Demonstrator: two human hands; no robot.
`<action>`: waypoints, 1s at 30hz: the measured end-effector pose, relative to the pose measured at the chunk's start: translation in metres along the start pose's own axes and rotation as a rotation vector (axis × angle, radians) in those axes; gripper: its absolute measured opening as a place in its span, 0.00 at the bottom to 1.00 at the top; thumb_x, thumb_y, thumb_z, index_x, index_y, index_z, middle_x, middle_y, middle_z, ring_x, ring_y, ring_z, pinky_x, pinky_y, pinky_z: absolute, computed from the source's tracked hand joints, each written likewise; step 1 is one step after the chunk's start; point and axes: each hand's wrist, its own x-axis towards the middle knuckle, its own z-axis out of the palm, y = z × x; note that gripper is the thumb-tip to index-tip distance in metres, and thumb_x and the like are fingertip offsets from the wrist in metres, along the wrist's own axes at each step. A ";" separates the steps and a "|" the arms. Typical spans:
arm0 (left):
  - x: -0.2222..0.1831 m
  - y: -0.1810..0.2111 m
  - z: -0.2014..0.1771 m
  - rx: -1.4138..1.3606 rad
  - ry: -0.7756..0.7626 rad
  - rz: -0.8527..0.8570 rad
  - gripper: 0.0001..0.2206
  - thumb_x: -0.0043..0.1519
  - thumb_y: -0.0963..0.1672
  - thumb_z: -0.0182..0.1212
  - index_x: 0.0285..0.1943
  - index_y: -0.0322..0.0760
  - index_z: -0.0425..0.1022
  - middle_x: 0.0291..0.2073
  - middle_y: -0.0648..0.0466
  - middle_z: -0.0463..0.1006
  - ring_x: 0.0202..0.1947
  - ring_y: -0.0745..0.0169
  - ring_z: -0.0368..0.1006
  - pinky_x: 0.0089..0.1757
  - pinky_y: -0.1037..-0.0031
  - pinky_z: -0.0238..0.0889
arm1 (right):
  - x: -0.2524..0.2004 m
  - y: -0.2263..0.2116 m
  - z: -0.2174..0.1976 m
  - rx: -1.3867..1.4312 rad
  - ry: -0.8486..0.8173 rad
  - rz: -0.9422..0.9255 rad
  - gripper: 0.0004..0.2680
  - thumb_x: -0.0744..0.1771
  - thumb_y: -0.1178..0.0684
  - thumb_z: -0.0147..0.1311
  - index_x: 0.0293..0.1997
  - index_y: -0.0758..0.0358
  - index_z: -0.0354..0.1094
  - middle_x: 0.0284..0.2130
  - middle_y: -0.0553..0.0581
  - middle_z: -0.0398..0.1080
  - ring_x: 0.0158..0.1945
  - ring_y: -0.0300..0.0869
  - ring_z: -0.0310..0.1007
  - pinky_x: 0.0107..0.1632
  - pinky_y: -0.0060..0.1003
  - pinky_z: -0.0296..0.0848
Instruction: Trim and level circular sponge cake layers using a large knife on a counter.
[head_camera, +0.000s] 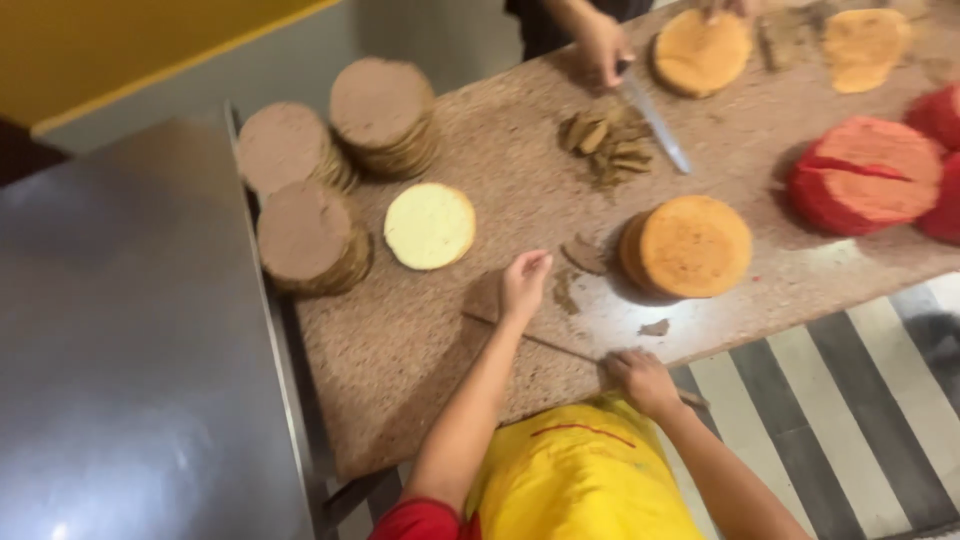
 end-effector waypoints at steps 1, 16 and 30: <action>0.002 0.003 0.015 -0.004 -0.021 0.013 0.16 0.66 0.47 0.66 0.55 0.30 0.80 0.47 0.49 0.84 0.51 0.58 0.79 0.53 0.70 0.70 | 0.012 0.009 -0.005 -0.009 0.017 0.016 0.15 0.59 0.58 0.54 0.49 0.57 0.72 0.43 0.57 0.73 0.47 0.53 0.73 0.47 0.49 0.71; 0.010 0.140 0.212 0.564 -0.026 -0.305 0.37 0.42 0.51 0.80 0.60 0.36 0.70 0.60 0.42 0.73 0.63 0.42 0.66 0.61 0.55 0.59 | 0.103 0.181 0.019 -0.287 -0.032 0.176 0.20 0.65 0.41 0.48 0.64 0.49 0.62 0.61 0.57 0.67 0.66 0.53 0.63 0.66 0.54 0.59; -0.055 0.055 -0.022 -0.683 0.007 -0.652 0.26 0.55 0.39 0.66 0.66 0.33 0.70 0.54 0.49 0.80 0.57 0.53 0.75 0.55 0.60 0.70 | 0.013 0.199 0.002 0.158 -0.219 0.631 0.15 0.66 0.40 0.61 0.46 0.60 0.77 0.36 0.65 0.80 0.40 0.54 0.80 0.45 0.44 0.76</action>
